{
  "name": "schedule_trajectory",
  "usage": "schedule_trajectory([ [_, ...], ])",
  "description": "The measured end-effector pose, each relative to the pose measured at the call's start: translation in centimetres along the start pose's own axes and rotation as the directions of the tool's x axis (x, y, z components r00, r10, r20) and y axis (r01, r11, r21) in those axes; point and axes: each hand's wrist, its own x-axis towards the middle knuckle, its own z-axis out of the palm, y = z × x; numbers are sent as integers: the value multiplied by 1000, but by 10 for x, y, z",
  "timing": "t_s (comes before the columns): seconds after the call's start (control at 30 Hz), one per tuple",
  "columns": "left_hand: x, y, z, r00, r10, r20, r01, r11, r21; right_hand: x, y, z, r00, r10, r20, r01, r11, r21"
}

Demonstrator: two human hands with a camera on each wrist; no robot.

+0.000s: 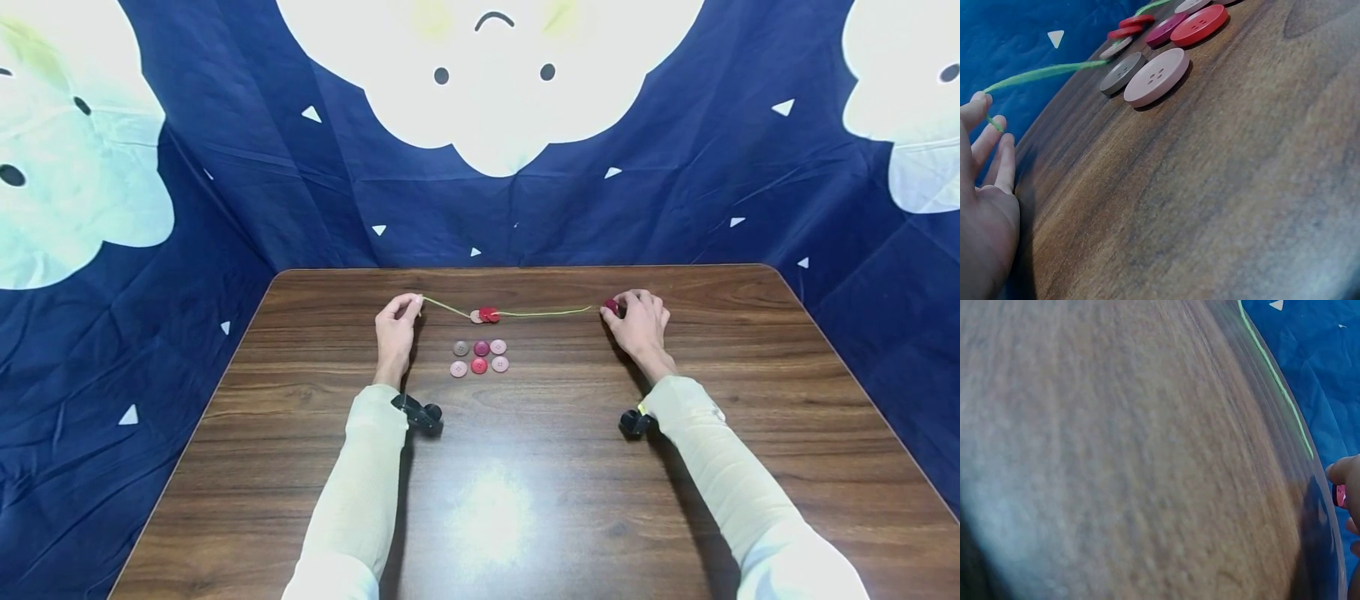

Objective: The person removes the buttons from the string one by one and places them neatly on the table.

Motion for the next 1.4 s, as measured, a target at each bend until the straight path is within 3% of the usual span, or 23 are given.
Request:
schedule_trajectory([
  [0.2, 0, 0, 0, 1000, 10, 1, -10, 1000, 5, -4, -8, 3, 999, -33, 5, 33, 999, 9],
  [0.43, 0, 0, 1, 1000, 8, 3, -8, 1000, 6, -11, -28, 13, 986, -164, -1, 164, 986, 39],
  [0.83, -1, 1, 1, 1000, -6, 10, 6, 1000, 5, -25, -59, 31, 938, -340, 60, 338, 940, 40],
  [1.4, -2, 4, 0, 1000, -4, 10, 4, 1000, 7, -42, -93, 44, 855, -457, 244, 469, 883, 12],
])
